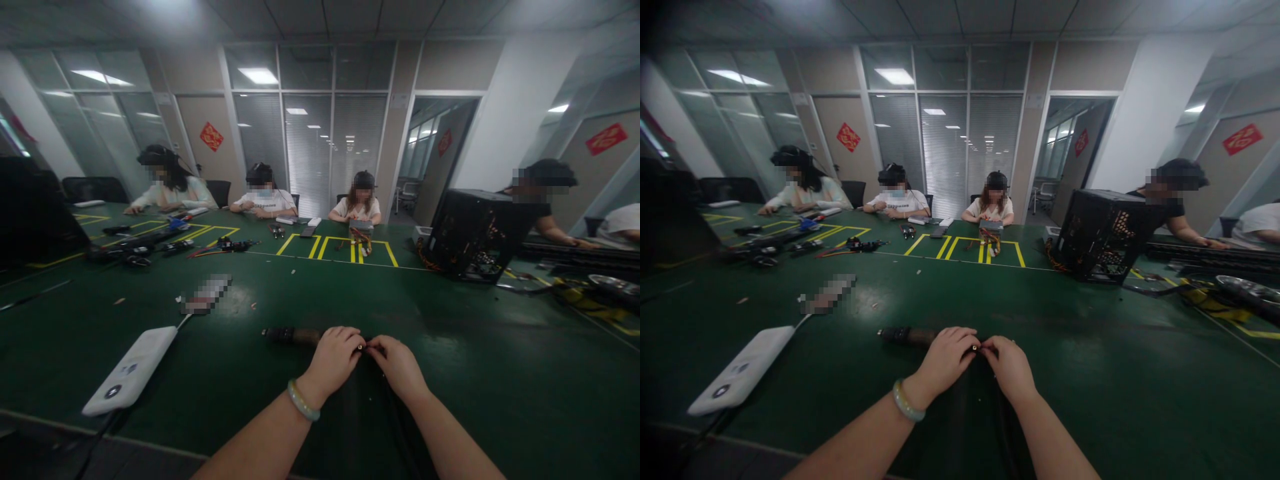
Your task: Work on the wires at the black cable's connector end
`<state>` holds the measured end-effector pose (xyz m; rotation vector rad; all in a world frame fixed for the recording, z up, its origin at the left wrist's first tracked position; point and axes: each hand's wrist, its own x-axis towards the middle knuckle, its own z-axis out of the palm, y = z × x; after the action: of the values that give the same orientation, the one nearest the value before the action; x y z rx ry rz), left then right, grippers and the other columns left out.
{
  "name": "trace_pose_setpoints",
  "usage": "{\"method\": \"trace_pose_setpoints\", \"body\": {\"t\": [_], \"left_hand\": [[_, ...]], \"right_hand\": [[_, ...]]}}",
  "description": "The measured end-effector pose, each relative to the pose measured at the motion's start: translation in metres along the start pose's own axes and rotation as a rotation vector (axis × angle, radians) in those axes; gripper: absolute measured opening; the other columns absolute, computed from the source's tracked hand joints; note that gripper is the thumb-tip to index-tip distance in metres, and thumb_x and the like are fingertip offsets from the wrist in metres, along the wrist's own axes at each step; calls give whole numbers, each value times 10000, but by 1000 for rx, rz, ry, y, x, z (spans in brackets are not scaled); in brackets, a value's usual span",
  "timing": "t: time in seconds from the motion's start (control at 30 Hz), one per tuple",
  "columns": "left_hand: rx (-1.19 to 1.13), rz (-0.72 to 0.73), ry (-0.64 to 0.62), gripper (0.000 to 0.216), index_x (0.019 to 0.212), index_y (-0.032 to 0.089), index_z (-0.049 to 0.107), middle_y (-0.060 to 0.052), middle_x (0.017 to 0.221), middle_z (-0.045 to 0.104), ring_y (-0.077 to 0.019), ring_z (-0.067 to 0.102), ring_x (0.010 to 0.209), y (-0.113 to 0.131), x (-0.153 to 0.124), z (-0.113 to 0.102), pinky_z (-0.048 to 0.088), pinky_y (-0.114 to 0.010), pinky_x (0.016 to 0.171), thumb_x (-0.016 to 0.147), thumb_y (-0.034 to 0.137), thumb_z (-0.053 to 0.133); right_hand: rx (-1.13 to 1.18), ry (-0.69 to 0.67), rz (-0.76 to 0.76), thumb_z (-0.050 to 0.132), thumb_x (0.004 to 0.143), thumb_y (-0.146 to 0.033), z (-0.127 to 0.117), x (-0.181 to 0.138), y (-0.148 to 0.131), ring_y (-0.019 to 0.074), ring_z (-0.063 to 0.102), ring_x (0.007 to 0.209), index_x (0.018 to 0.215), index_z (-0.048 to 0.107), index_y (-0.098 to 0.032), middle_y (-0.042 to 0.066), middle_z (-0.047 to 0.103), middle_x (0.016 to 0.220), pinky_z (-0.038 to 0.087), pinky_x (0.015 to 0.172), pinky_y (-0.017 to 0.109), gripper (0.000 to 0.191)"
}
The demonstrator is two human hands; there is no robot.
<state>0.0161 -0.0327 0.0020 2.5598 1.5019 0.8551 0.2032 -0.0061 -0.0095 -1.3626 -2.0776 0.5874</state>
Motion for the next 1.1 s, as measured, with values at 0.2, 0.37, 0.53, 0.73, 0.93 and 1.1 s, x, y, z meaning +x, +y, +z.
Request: {"method": "trace_pose_setpoints", "body": {"t": [0.2, 0.37, 0.53, 0.73, 0.93, 1.1], "left_hand": [[38, -17, 25, 117, 976, 239, 624, -6, 1101, 609, -205, 530, 1050, 3, 2, 3, 397, -373, 918, 875, 180, 626], [51, -12, 24, 80, 964, 242, 638, -9, 1100, 603, -202, 523, 1041, 3, 2, 4, 394, -367, 901, 894, 214, 610], [63, -14, 14, 109, 973, 248, 645, -6, 1051, 612, -205, 525, 1010, 4, 5, 6, 389, -362, 881, 872, 209, 634], [39, -18, 27, 92, 959, 236, 642, -5, 1049, 620, -200, 527, 1004, 3, 6, 5, 381, -358, 884, 882, 194, 618], [31, -18, 15, 58, 937, 236, 647, -1, 1019, 629, -197, 531, 994, 4, 5, 2, 381, -350, 873, 891, 215, 620], [29, -21, 11, 80, 952, 245, 650, 9, 1029, 628, -189, 532, 1004, 4, 5, 0, 384, -348, 880, 887, 207, 624]], "right_hand": [[55, -3, 10, 579, 864, -291, 2, 0, -1, 198, 637, 844, 916, 686, -272, -12, 700, 890, 430, 742, 287, 121], [185, -14, 106, 588, 845, -334, 5, 0, 8, 170, 618, 692, 1084, 632, -272, -26, 654, 812, 437, 607, 257, 251], [182, -21, 66, 580, 842, -296, 4, 1, 6, 169, 618, 731, 1068, 634, -273, -34, 642, 790, 435, 655, 262, 234], [77, -43, 73, 591, 853, -366, -2, -2, 0, 173, 604, 695, 1057, 631, -271, -25, 659, 797, 417, 630, 273, 229], [21, -63, 79, 576, 861, -346, -6, -4, 2, 176, 630, 679, 1014, 610, -253, -28, 675, 750, 420, 644, 273, 182], [43, -105, 36, 559, 868, -326, -6, -3, 3, 205, 660, 794, 949, 685, -256, 7, 717, 872, 451, 699, 289, 166]]}}
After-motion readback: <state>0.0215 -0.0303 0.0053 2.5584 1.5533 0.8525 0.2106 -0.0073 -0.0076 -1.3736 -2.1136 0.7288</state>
